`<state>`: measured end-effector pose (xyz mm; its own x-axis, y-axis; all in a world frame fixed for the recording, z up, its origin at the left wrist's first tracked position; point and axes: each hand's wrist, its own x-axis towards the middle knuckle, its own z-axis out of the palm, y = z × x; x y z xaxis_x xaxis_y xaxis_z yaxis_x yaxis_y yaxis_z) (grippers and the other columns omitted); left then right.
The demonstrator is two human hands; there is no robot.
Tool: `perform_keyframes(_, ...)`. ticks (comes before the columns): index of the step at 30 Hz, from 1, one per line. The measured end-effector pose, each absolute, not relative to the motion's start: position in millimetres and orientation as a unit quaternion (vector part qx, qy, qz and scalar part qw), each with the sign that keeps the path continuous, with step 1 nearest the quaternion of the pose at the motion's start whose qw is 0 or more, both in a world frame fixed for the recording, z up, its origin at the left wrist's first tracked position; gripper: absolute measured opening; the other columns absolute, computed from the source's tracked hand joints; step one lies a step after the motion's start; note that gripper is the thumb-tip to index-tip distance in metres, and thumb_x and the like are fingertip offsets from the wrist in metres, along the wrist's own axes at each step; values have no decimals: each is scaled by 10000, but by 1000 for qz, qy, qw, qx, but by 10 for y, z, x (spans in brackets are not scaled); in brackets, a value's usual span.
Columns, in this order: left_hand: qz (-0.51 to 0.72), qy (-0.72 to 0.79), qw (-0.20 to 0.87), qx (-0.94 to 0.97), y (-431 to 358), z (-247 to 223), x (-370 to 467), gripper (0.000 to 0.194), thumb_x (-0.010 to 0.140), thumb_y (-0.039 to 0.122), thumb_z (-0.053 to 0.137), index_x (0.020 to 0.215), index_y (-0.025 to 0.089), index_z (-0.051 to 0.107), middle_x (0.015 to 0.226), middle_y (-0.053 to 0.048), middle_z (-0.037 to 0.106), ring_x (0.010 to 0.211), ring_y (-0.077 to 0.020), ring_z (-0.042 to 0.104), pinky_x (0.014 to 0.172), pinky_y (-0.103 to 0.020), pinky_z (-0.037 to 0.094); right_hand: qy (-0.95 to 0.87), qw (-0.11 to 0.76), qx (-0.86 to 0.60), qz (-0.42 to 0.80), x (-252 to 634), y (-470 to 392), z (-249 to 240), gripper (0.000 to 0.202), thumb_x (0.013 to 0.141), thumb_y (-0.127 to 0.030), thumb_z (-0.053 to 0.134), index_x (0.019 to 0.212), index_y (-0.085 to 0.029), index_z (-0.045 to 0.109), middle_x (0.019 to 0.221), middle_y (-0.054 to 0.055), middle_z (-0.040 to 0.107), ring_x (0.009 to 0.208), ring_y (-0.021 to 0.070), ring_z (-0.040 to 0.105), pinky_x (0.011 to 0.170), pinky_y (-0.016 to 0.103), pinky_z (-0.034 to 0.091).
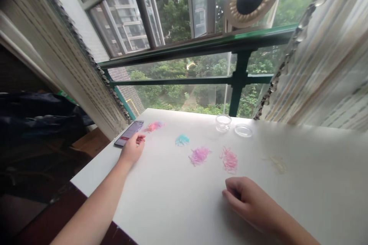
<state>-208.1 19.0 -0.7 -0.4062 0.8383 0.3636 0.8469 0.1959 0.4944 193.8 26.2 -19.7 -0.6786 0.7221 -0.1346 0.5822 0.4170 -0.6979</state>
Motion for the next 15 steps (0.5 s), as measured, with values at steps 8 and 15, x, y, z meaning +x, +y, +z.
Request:
perform_keyframes(8, -285, -771, -28, -568, 204, -168, -1937, 195, 687, 162, 508, 867, 173, 582, 819, -21, 602, 711, -131, 550, 712, -252, 474, -819, 71, -411, 393, 2038, 257, -399, 370, 825, -443, 399, 564, -194, 316, 569, 24, 429, 546, 155, 413, 519, 276, 330)
perform_keyframes(15, -260, -752, -26, -605, 159, -141, -1923, 139, 775, 247, 485, 824, 205, 608, 814, -18, 593, 725, -135, 554, 721, -244, 468, -811, 79, -411, 409, 1969, 247, -298, 367, 779, -447, 439, 519, -201, 361, 535, 39, 476, 506, 161, 420, 492, 288, 322)
